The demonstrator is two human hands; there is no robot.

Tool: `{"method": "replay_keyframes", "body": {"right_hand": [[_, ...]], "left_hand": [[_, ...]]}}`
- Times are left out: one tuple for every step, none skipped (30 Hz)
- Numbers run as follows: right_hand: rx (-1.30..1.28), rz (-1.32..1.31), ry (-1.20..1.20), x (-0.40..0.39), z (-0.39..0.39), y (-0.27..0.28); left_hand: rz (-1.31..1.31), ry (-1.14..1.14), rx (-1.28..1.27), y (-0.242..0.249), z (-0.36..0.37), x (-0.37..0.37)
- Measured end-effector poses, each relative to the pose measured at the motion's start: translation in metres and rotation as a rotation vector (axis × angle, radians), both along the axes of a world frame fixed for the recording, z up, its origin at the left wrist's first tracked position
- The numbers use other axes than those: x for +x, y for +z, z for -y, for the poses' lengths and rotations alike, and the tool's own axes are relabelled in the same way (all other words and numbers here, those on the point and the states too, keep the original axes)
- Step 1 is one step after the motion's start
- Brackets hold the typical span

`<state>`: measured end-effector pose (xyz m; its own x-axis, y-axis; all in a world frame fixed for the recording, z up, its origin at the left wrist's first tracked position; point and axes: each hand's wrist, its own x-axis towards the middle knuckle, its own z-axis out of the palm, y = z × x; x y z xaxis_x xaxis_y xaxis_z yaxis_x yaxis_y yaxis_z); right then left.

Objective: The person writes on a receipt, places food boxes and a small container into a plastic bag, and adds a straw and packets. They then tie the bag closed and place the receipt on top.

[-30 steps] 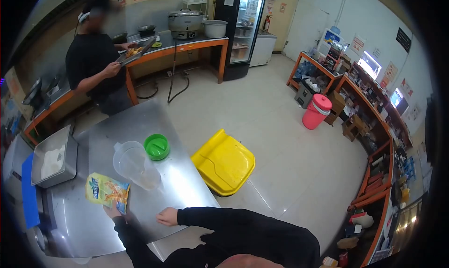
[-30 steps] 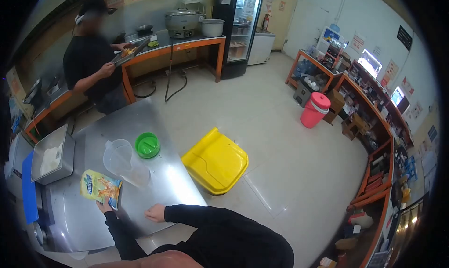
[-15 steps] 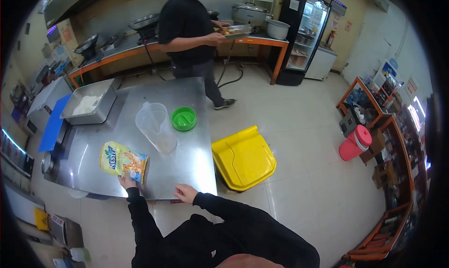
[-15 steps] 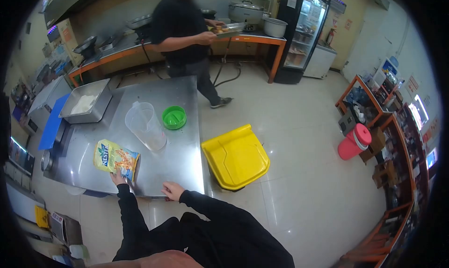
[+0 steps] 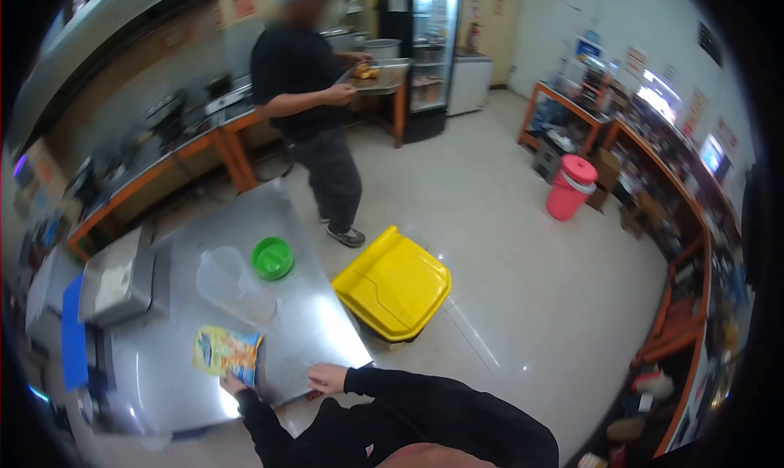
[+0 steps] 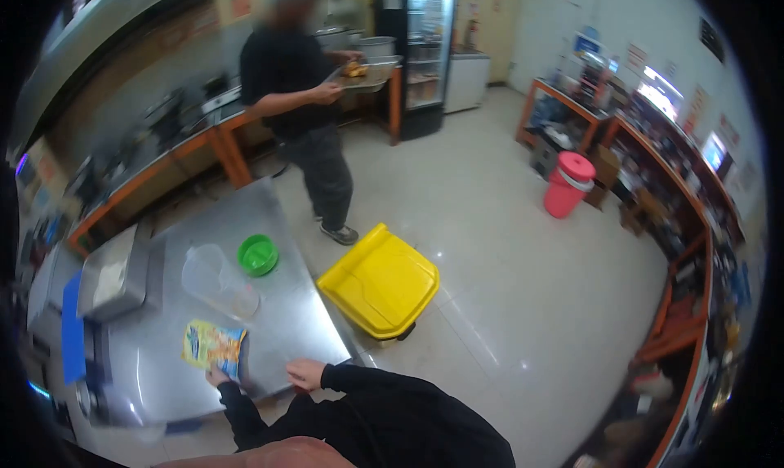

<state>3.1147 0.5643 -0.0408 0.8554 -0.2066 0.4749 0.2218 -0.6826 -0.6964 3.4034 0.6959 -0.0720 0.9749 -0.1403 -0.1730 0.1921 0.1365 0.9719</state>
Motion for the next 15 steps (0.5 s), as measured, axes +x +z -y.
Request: {"method": "replay_keyframes", "body": {"right_hand": [[-0.019,0.021,-0.027,-0.001,-0.002,0.004],[0.033,0.002,-0.021,-0.001,-0.004,-0.001],[0.006,0.035,-0.044,0.0,-0.003,0.0],[-0.017,0.063,-0.06,0.0,-0.004,0.0],[0.011,0.05,-0.105,-0.001,-0.006,0.003],[0.039,0.036,-0.147,-0.004,-0.008,0.006],[0.071,0.023,-0.191,-0.008,-0.01,0.009],[0.109,0.013,-0.235,-0.013,-0.014,0.011],[0.144,0.007,-0.29,-0.02,-0.017,0.01],[0.181,0.006,-0.351,-0.029,-0.019,0.01],[0.282,-0.078,-0.392,-0.045,-0.022,0.012],[0.258,-0.033,-0.494,-0.065,-0.023,0.013],[0.233,0.01,-0.585,-0.087,-0.025,0.016],[0.211,0.052,-0.664,-0.111,-0.032,0.019],[0.288,-0.096,-0.849,-0.142,-0.04,0.014]], "left_hand": [[0.161,-0.028,0.388,-0.032,-0.013,0.013],[0.308,0.101,0.544,-0.035,0.0,0.009],[0.431,0.253,0.718,-0.036,0.014,0.004],[0.499,0.56,0.658,-0.014,0.021,-0.032],[0.651,0.494,0.63,0.011,0.034,-0.056],[0.798,0.429,0.594,0.031,0.046,-0.077],[0.944,0.361,0.551,0.047,0.056,-0.098],[0.965,0.214,0.467,0.061,0.07,-0.122],[0.983,0.059,0.372,0.074,0.085,-0.147],[0.998,-0.102,0.273,0.083,0.102,-0.172],[1.037,-0.242,0.19,0.088,0.119,-0.198],[1.074,-0.371,0.11,0.091,0.133,-0.221],[1.109,-0.49,0.034,0.095,0.145,-0.243],[1.034,-0.62,-0.073,0.094,0.156,-0.269],[0.951,-0.741,-0.17,0.095,0.164,-0.295]]}}
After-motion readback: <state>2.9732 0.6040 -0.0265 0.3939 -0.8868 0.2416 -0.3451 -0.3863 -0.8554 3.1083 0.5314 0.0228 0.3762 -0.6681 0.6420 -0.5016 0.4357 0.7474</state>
